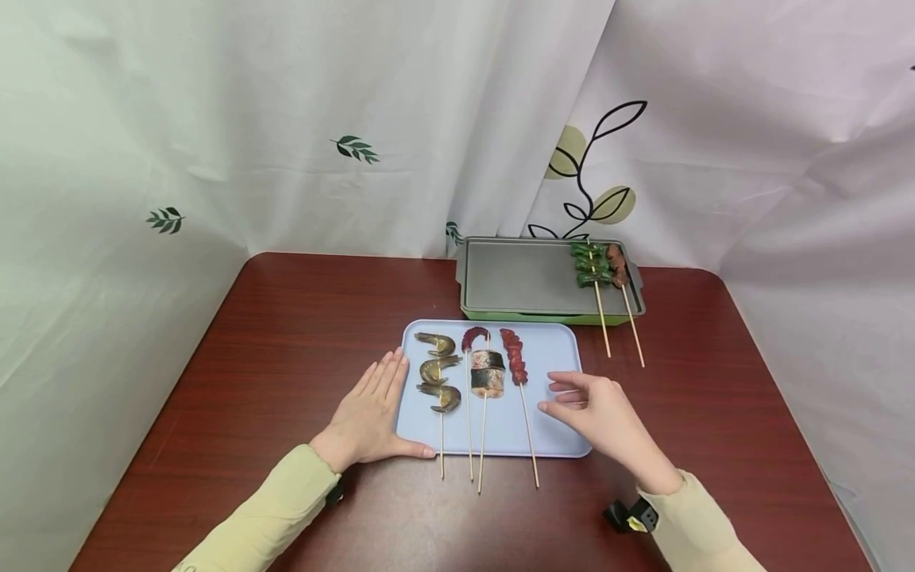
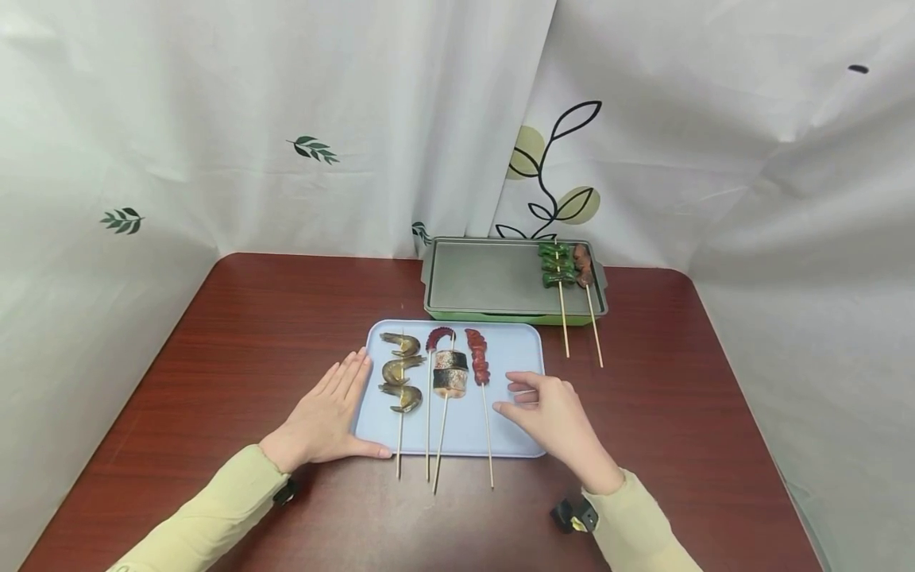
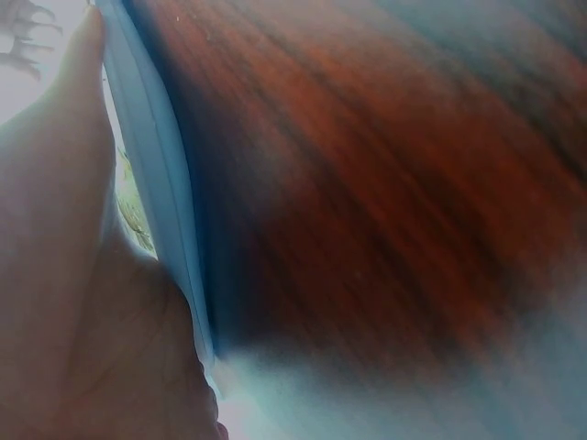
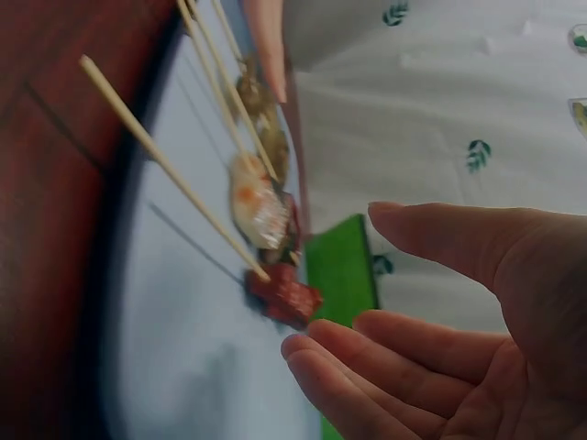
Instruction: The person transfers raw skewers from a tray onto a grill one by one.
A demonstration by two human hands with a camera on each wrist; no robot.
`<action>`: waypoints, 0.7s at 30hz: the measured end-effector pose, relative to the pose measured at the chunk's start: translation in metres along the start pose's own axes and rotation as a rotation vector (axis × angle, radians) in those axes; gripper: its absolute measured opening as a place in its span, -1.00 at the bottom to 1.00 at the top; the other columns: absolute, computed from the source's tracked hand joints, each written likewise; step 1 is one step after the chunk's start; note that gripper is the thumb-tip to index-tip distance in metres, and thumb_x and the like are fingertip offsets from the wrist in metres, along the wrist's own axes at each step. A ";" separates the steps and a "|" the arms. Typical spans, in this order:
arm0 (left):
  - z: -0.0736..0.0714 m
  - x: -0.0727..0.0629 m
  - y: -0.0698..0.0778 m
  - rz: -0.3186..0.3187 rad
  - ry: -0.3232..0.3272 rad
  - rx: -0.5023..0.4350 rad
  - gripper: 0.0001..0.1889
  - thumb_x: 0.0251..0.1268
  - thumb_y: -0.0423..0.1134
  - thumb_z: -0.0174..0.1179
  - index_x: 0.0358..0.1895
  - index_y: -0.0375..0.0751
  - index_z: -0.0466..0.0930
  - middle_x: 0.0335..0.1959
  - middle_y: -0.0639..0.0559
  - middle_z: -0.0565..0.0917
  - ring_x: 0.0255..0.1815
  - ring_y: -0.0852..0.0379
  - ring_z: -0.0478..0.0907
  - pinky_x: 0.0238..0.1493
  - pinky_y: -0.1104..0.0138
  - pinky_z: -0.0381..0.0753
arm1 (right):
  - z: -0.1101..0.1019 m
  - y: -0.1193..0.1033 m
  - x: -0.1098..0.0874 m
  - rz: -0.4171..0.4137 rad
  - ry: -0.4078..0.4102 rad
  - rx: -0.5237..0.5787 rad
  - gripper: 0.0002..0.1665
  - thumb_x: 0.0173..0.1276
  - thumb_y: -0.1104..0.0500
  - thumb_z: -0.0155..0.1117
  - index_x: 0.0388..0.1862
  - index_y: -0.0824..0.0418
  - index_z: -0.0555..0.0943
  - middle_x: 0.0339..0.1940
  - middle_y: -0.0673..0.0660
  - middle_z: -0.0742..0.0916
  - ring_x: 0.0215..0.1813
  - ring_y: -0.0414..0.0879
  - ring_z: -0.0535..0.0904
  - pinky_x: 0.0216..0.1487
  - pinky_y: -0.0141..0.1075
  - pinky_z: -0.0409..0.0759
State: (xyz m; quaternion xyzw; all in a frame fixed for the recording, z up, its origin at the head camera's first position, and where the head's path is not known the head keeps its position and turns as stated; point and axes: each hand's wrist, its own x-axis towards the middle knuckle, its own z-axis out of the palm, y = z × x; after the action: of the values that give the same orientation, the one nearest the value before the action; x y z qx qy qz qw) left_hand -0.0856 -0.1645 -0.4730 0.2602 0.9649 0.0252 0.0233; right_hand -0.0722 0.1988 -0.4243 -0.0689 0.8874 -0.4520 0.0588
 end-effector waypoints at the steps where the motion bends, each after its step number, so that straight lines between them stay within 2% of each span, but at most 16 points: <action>1: 0.000 0.000 0.000 -0.001 -0.001 -0.001 0.52 -0.21 0.79 0.06 0.56 -0.54 0.02 0.60 -0.40 0.00 0.61 -0.23 -0.02 0.56 0.03 0.01 | 0.003 0.001 0.000 0.008 -0.006 0.001 -0.41 0.22 0.13 0.58 0.19 0.35 0.67 -0.05 0.22 0.79 -0.12 -0.03 0.77 -0.17 -0.24 0.74; 9: 0.000 0.000 0.000 -0.003 0.002 -0.002 0.52 -0.20 0.79 0.04 0.55 -0.54 0.04 0.59 -0.41 0.04 0.60 -0.24 0.00 0.55 0.02 0.04 | 0.022 0.009 -0.002 0.028 -0.044 0.007 -0.41 0.18 0.14 0.61 0.16 0.36 0.68 -0.10 0.17 0.80 -0.23 -0.11 0.77 -0.24 -0.26 0.72; 14: 0.001 0.000 0.000 0.000 0.013 0.001 0.52 -0.21 0.79 0.05 0.55 -0.54 0.04 0.59 -0.40 0.04 0.60 -0.23 -0.01 0.55 0.03 0.02 | 0.031 0.011 -0.002 0.054 -0.056 0.017 -0.44 0.16 0.19 0.61 0.13 0.33 0.70 -0.18 0.10 0.80 -0.28 -0.16 0.76 -0.26 -0.33 0.69; 21: 0.001 0.000 0.000 -0.001 0.011 -0.011 0.51 -0.19 0.78 0.06 0.55 -0.54 0.04 0.58 -0.41 0.06 0.60 -0.24 0.00 0.55 0.02 0.05 | 0.039 0.014 -0.004 0.044 -0.065 0.013 -0.46 0.13 0.26 0.60 0.11 0.36 0.69 -0.32 0.01 0.78 -0.34 -0.19 0.73 -0.28 -0.36 0.64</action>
State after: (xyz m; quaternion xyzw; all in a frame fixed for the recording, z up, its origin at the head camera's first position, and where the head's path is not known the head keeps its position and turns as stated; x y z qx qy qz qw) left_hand -0.0856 -0.1646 -0.4735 0.2594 0.9651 0.0319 0.0196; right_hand -0.0624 0.1767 -0.4578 -0.0634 0.8834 -0.4538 0.0981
